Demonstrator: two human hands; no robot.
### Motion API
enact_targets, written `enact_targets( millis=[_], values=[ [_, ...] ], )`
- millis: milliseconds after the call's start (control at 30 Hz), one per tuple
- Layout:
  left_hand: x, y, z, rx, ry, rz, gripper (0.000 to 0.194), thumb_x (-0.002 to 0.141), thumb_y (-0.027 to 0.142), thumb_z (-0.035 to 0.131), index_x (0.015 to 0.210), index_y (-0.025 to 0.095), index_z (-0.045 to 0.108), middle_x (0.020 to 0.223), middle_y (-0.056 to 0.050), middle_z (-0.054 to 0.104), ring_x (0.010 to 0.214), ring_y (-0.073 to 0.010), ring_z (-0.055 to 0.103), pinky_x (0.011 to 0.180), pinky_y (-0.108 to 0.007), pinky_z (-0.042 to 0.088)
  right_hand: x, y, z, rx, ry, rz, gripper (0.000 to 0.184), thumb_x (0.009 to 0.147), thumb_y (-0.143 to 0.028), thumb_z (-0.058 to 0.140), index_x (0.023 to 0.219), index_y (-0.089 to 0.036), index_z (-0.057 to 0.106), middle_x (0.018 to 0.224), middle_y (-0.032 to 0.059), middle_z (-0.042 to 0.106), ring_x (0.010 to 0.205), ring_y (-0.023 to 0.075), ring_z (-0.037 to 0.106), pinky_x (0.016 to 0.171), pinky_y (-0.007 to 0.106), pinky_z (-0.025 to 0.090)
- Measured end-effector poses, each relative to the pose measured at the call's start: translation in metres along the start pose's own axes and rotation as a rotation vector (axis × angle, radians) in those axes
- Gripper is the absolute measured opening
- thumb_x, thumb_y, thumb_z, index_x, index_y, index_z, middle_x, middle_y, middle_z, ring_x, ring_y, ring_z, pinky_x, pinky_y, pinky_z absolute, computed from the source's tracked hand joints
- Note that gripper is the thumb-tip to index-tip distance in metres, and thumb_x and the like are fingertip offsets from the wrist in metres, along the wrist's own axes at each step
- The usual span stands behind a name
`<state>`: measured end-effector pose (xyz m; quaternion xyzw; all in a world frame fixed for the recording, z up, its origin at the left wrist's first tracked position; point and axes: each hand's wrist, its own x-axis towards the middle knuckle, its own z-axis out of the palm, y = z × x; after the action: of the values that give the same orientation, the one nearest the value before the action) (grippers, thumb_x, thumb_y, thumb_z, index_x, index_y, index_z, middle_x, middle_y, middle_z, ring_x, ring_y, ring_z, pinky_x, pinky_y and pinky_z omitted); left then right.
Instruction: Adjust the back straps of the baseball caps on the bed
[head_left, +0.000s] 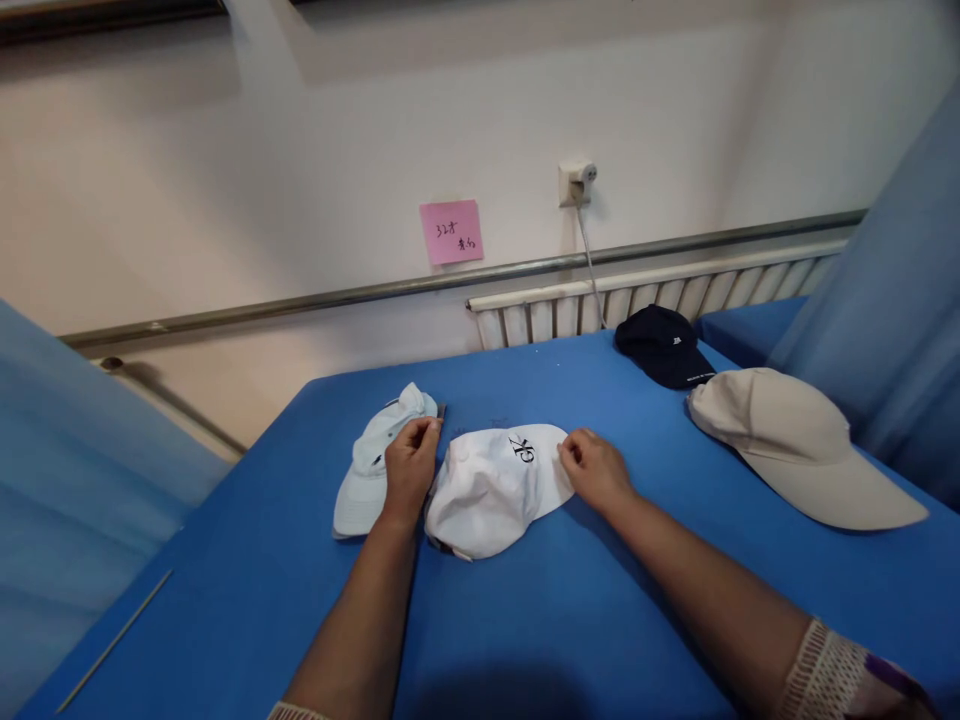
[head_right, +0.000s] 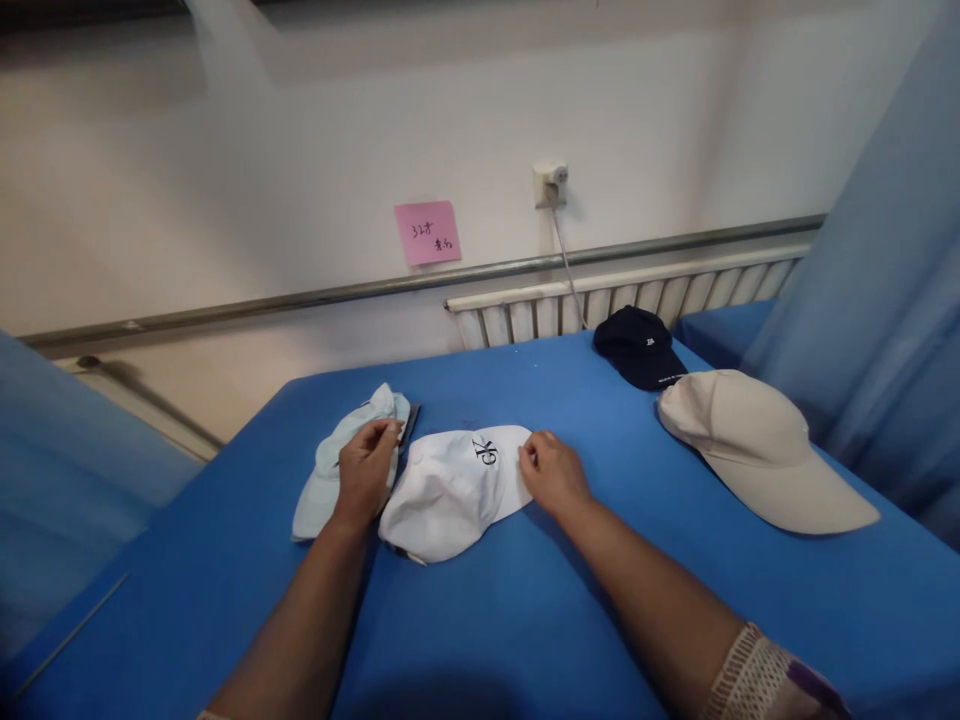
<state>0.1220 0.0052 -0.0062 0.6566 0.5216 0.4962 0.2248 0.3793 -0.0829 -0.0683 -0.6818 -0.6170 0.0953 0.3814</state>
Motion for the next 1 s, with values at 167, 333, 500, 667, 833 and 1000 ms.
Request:
enact_targets(
  millis=[167, 333, 500, 667, 833, 1000],
  values=[
    [-0.011, 0.027, -0.017, 0.127, -0.185, 0.082, 0.022, 0.079, 0.041, 0.060, 0.076, 0.020, 0.066, 0.073, -0.001, 0.065, 0.070, -0.0172, 0.060, 0.068, -0.027, 0.048, 0.016, 0.029, 0.009, 0.034, -0.003, 0.091, 0.012, 0.084, -0.021, 0.049, 0.082, -0.020, 0.061, 0.087, 0.0044, 0.064, 0.079, 0.0176, 0.058, 0.074, 0.029, 0.042],
    [-0.025, 0.053, -0.024, 0.274, -0.348, 0.166, 0.024, 0.075, 0.037, 0.063, 0.092, 0.022, 0.068, 0.085, -0.004, 0.069, 0.075, -0.0195, 0.062, 0.073, -0.030, 0.050, 0.014, 0.029, 0.016, -0.036, -0.044, 0.105, 0.014, 0.085, -0.019, 0.048, 0.085, -0.020, 0.061, 0.090, 0.0057, 0.064, 0.081, 0.0183, 0.059, 0.076, 0.029, 0.041],
    [-0.027, 0.062, -0.019, 0.393, -0.372, 0.218, 0.020, 0.076, 0.033, 0.061, 0.092, 0.023, 0.068, 0.083, -0.004, 0.070, 0.073, -0.0209, 0.063, 0.070, -0.031, 0.050, 0.018, 0.034, 0.016, -0.058, -0.027, 0.175, 0.013, 0.083, -0.021, 0.052, 0.091, -0.019, 0.062, 0.098, 0.0084, 0.064, 0.089, 0.0202, 0.060, 0.082, 0.031, 0.042],
    [-0.025, 0.064, -0.019, 0.402, -0.362, 0.195, 0.025, 0.079, 0.034, 0.057, 0.100, 0.023, 0.066, 0.082, -0.005, 0.070, 0.073, -0.0219, 0.065, 0.069, -0.031, 0.050, 0.020, 0.037, 0.019, 0.065, -0.037, 0.282, 0.023, 0.082, -0.032, 0.059, 0.102, -0.020, 0.060, 0.100, 0.0074, 0.069, 0.082, 0.0194, 0.063, 0.076, 0.031, 0.044],
    [-0.025, 0.066, -0.026, 0.383, -0.438, 0.186, 0.034, 0.076, 0.032, 0.061, 0.109, 0.023, 0.063, 0.098, -0.006, 0.071, 0.082, -0.0219, 0.067, 0.071, -0.030, 0.053, 0.022, 0.038, 0.020, 0.115, -0.071, 0.336, 0.028, 0.080, -0.035, 0.064, 0.103, -0.021, 0.060, 0.093, 0.0044, 0.071, 0.077, 0.0186, 0.064, 0.071, 0.030, 0.044],
    [-0.021, 0.068, -0.027, 0.486, -0.514, 0.235, 0.035, 0.074, 0.028, 0.061, 0.109, 0.024, 0.063, 0.091, -0.005, 0.072, 0.079, -0.0220, 0.068, 0.071, -0.030, 0.052, 0.024, 0.038, 0.018, 0.118, -0.101, 0.340, 0.023, 0.079, -0.034, 0.065, 0.097, -0.021, 0.062, 0.089, 0.0039, 0.069, 0.079, 0.0188, 0.064, 0.070, 0.029, 0.044]
  ],
)
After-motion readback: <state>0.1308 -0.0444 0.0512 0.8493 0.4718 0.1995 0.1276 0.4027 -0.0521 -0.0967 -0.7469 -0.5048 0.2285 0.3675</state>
